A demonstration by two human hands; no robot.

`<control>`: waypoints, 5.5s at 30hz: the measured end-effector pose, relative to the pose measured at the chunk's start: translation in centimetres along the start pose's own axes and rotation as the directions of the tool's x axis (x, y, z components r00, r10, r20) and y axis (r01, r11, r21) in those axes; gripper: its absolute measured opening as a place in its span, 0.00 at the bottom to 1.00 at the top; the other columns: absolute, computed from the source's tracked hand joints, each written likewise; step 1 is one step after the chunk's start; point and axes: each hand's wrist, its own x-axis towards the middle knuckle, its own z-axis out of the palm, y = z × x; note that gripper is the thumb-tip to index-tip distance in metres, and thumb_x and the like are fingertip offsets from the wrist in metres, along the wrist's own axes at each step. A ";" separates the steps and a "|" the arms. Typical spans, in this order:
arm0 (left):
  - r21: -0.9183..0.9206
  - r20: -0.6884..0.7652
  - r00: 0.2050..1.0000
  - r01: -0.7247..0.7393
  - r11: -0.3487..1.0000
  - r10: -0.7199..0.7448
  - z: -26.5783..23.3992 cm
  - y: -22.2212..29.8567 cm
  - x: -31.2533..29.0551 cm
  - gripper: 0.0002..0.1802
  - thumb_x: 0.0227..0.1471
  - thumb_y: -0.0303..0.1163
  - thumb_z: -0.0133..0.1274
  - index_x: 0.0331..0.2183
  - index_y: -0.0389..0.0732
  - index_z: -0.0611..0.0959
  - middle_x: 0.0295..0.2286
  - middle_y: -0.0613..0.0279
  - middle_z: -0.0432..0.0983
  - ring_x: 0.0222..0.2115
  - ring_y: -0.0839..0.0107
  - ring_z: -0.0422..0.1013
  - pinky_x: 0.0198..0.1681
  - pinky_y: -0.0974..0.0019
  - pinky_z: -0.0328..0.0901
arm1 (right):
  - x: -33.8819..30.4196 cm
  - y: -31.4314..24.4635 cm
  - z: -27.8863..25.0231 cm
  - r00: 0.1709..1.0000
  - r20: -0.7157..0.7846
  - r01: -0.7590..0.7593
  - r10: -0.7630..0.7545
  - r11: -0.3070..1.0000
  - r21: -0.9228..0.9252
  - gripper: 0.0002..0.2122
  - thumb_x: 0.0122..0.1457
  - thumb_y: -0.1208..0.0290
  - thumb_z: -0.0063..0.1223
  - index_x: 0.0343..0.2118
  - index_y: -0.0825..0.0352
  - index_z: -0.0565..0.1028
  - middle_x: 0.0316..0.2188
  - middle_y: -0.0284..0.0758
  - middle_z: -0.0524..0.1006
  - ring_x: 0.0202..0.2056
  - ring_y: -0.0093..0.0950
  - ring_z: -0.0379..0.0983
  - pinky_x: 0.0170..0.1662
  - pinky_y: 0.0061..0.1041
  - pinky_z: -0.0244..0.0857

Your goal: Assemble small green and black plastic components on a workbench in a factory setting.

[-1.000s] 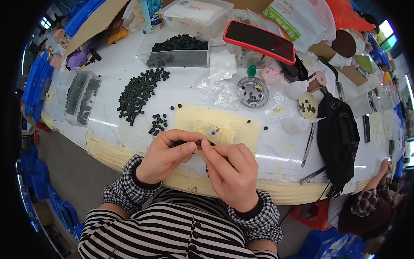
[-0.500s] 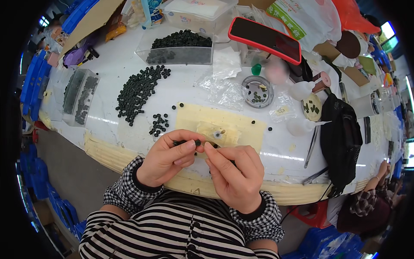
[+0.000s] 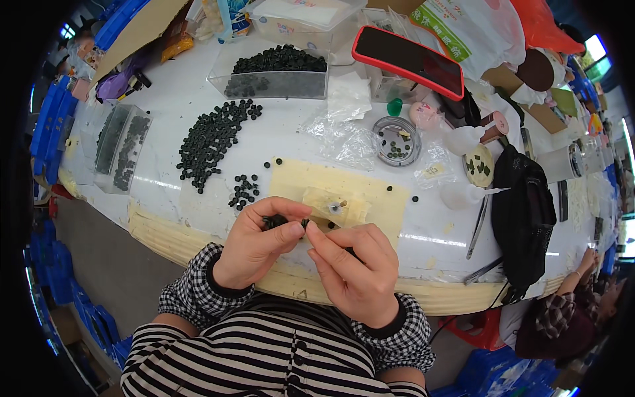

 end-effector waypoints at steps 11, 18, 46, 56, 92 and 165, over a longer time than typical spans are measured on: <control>0.099 0.047 0.998 -0.039 0.994 0.035 -0.2 0.0 -0.3 0.10 0.51 0.24 0.57 0.38 0.35 0.83 0.31 0.64 0.79 0.28 0.84 0.69 0.32 0.80 0.64 | -0.1 -0.2 -0.3 0.999 -0.017 -0.048 0.049 0.998 0.032 0.18 0.43 0.82 0.62 0.41 0.67 0.80 0.24 0.32 0.73 0.24 0.27 0.66 0.26 0.23 0.61; 0.218 0.088 0.984 -0.171 0.961 0.155 -0.4 -0.3 -0.2 0.09 0.50 0.23 0.57 0.36 0.33 0.84 0.34 0.60 0.80 0.35 0.78 0.73 0.41 0.75 0.67 | -0.1 -0.1 -0.4 1.000 0.013 -0.021 0.021 0.999 0.045 0.18 0.43 0.82 0.62 0.41 0.67 0.79 0.25 0.31 0.74 0.25 0.28 0.66 0.26 0.23 0.61; -0.311 0.133 0.985 0.148 0.939 -0.111 -0.5 -1.1 -0.2 0.11 0.57 0.26 0.50 0.42 0.35 0.79 0.33 0.57 0.77 0.18 0.83 0.56 0.22 0.79 0.54 | 2.4 1.7 -1.6 0.971 -0.002 -0.236 0.239 0.958 -0.160 0.09 0.47 0.79 0.61 0.33 0.69 0.77 0.26 0.36 0.73 0.28 0.33 0.69 0.31 0.28 0.63; -0.374 0.175 0.978 0.172 0.911 -0.113 -0.6 -1.0 -0.3 0.11 0.58 0.26 0.49 0.43 0.36 0.78 0.33 0.58 0.76 0.18 0.83 0.56 0.23 0.79 0.53 | 3.5 1.5 -1.2 0.990 0.022 -0.132 0.141 0.961 -0.244 0.09 0.45 0.79 0.62 0.31 0.67 0.77 0.26 0.35 0.72 0.29 0.31 0.68 0.31 0.27 0.63; -0.374 0.175 0.978 0.176 0.911 -0.116 -0.2 -0.9 -0.4 0.11 0.57 0.26 0.50 0.43 0.38 0.79 0.31 0.60 0.76 0.17 0.84 0.55 0.21 0.80 0.52 | 2.1 -0.3 -0.1 0.931 -0.122 -0.215 0.345 0.785 0.580 0.04 0.61 0.78 0.47 0.36 0.74 0.70 0.32 0.39 0.75 0.34 0.24 0.74 0.38 0.20 0.68; 0.503 0.075 0.841 -0.496 0.708 0.536 -0.3 -0.4 -0.4 0.13 0.45 0.19 0.60 0.37 0.40 0.85 0.22 0.70 0.68 0.23 0.83 0.62 0.26 0.79 0.57 | 0.6 -0.2 0.2 0.997 0.016 -0.083 0.082 0.988 0.128 0.15 0.47 0.81 0.60 0.41 0.67 0.79 0.31 0.33 0.76 0.32 0.29 0.69 0.35 0.25 0.63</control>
